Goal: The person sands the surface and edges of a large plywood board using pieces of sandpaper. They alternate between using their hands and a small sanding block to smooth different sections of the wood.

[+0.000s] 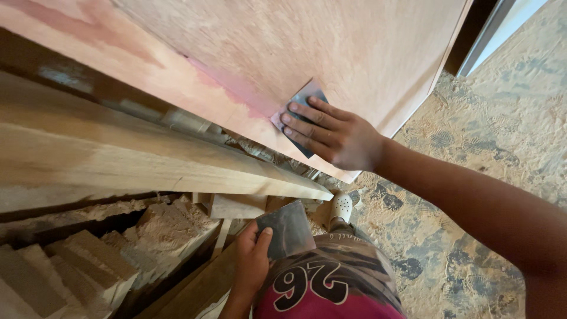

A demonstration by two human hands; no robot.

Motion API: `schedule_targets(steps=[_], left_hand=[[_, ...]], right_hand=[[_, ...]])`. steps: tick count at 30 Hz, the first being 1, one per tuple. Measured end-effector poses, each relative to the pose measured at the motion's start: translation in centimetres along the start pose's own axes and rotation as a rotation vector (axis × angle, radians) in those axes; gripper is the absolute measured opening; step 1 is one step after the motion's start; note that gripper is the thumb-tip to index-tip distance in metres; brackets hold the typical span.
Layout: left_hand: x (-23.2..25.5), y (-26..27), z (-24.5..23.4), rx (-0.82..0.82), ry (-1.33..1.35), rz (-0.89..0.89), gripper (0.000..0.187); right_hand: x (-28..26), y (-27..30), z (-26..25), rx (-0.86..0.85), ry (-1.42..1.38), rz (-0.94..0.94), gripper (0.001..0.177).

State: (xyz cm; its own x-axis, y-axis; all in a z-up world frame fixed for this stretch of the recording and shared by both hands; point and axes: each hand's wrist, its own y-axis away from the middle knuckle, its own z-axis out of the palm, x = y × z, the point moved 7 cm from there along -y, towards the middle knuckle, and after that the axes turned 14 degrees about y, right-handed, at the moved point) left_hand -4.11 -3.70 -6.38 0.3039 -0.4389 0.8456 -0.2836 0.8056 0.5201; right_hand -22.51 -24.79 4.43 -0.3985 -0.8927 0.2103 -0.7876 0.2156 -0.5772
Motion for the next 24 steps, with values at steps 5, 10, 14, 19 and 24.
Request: schedule_targets(steps=[5, 10, 14, 19, 24], left_hand=[[0.4, 0.0, 0.4, 0.026, -0.099, -0.041, 0.025], [0.7, 0.2, 0.7, 0.024, -0.092, -0.062, 0.027], [-0.2, 0.1, 0.0, 0.067, -0.124, -0.072, 0.027], [-0.9, -0.2, 0.3, 0.073, 0.049, -0.057, 0.025], [1.0, -1.1, 2.9, 0.07, 0.285, 0.0, 0.019]], right_hand=[[-0.4, 1.5, 1.0, -0.058, 0.026, -0.02, 0.042], [-0.8, 3.1, 2.1, -0.133, -0.004, -0.015, 0.046], [-1.6, 5.8, 4.4, -0.206, -0.025, -0.041, 0.048], [-1.4, 9.3, 4.1, -0.211, -0.086, 0.067, 0.041], [-2.9, 12.5, 0.2, -0.627, -0.686, 1.174, 0.042]])
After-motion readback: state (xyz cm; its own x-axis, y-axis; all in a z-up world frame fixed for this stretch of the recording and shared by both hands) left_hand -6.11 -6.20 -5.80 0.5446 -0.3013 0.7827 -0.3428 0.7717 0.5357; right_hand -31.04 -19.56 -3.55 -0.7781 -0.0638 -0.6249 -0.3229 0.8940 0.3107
